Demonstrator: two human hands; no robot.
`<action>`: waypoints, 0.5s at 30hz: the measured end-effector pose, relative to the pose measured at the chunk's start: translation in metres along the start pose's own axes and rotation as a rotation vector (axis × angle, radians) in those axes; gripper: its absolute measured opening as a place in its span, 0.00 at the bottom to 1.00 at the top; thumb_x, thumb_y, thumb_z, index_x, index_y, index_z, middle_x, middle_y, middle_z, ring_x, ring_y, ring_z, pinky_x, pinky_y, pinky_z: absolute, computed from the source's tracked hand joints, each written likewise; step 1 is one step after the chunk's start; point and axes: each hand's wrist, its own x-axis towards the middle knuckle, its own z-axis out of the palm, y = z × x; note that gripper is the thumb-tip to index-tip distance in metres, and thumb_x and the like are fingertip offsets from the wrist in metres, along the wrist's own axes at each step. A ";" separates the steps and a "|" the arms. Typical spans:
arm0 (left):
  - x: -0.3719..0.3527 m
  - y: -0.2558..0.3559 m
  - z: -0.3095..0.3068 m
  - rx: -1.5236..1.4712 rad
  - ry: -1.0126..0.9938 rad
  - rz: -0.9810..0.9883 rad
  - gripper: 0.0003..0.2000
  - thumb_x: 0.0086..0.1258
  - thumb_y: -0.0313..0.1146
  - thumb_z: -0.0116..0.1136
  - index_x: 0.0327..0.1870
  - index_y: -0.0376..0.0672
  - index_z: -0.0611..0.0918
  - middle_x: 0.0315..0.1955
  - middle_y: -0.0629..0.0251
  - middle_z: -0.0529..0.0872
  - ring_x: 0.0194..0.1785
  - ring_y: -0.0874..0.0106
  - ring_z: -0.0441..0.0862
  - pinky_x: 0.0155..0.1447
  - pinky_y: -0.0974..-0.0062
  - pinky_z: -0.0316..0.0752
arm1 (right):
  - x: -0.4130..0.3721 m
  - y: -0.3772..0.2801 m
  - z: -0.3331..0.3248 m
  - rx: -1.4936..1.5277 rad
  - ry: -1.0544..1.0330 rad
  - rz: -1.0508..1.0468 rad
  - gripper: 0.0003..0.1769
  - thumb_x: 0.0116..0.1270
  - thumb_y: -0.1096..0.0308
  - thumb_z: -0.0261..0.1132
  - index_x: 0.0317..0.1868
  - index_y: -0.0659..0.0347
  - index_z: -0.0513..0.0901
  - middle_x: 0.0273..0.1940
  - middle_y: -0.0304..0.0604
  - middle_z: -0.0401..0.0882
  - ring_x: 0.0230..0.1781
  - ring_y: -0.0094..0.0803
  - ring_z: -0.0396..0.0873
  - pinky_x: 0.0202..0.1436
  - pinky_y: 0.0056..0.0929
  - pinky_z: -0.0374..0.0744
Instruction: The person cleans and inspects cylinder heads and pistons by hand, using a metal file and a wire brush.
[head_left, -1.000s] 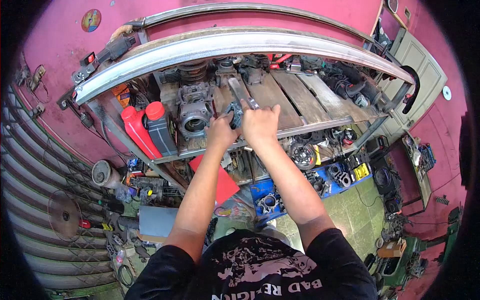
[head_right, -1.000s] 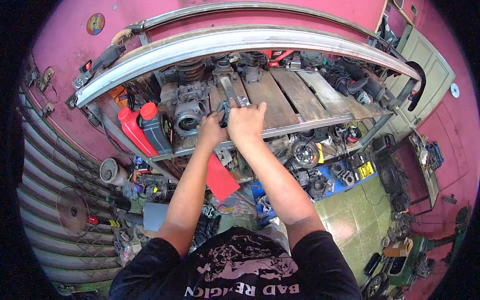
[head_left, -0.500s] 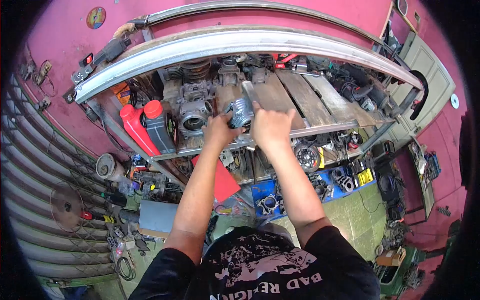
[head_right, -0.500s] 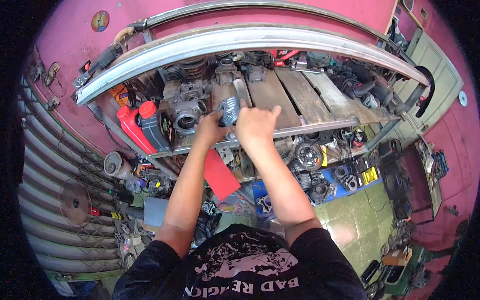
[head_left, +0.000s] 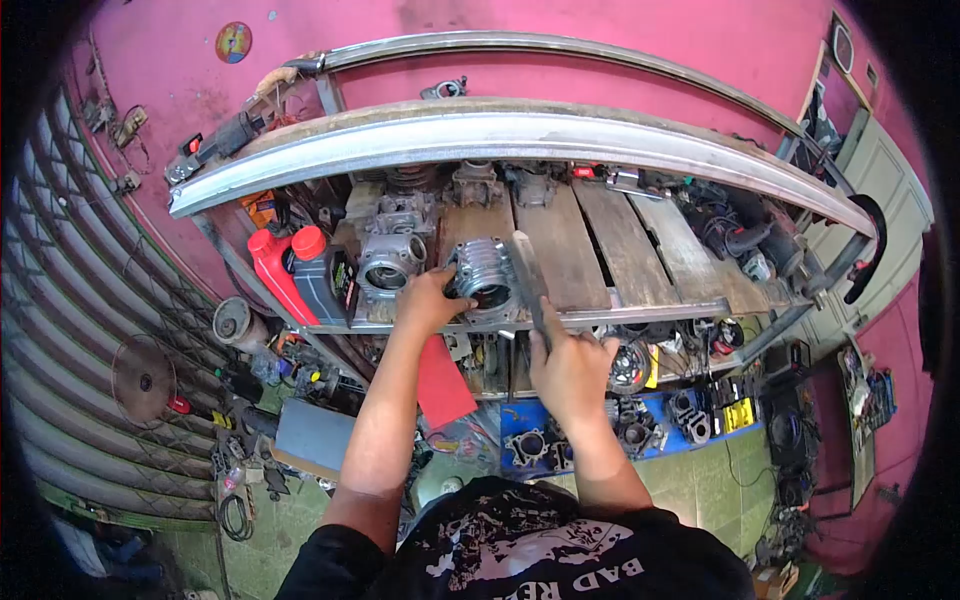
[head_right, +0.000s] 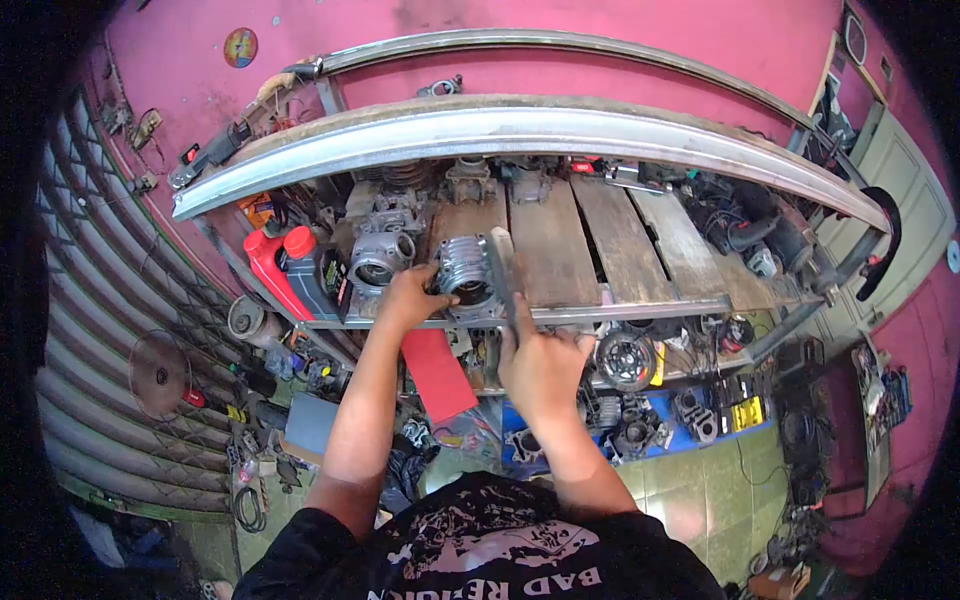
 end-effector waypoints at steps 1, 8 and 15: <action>-0.002 0.000 0.002 -0.010 0.077 0.048 0.37 0.52 0.52 0.80 0.66 0.51 0.84 0.60 0.59 0.87 0.65 0.53 0.81 0.69 0.53 0.75 | 0.008 0.008 0.008 0.009 0.005 -0.011 0.25 0.68 0.62 0.67 0.65 0.56 0.84 0.46 0.57 0.89 0.47 0.49 0.88 0.61 0.50 0.72; 0.000 0.004 0.004 0.057 0.054 0.011 0.38 0.52 0.50 0.79 0.68 0.48 0.82 0.62 0.59 0.86 0.64 0.52 0.82 0.68 0.57 0.76 | 0.093 0.040 0.065 0.217 -0.158 0.077 0.28 0.73 0.55 0.63 0.71 0.50 0.78 0.40 0.59 0.89 0.44 0.56 0.88 0.56 0.58 0.74; 0.003 0.006 -0.004 0.100 -0.041 -0.086 0.40 0.51 0.53 0.80 0.68 0.48 0.82 0.63 0.56 0.85 0.65 0.55 0.83 0.69 0.59 0.76 | 0.025 0.061 0.056 0.181 -0.062 -0.039 0.29 0.71 0.56 0.65 0.72 0.51 0.77 0.45 0.61 0.89 0.48 0.56 0.87 0.62 0.56 0.72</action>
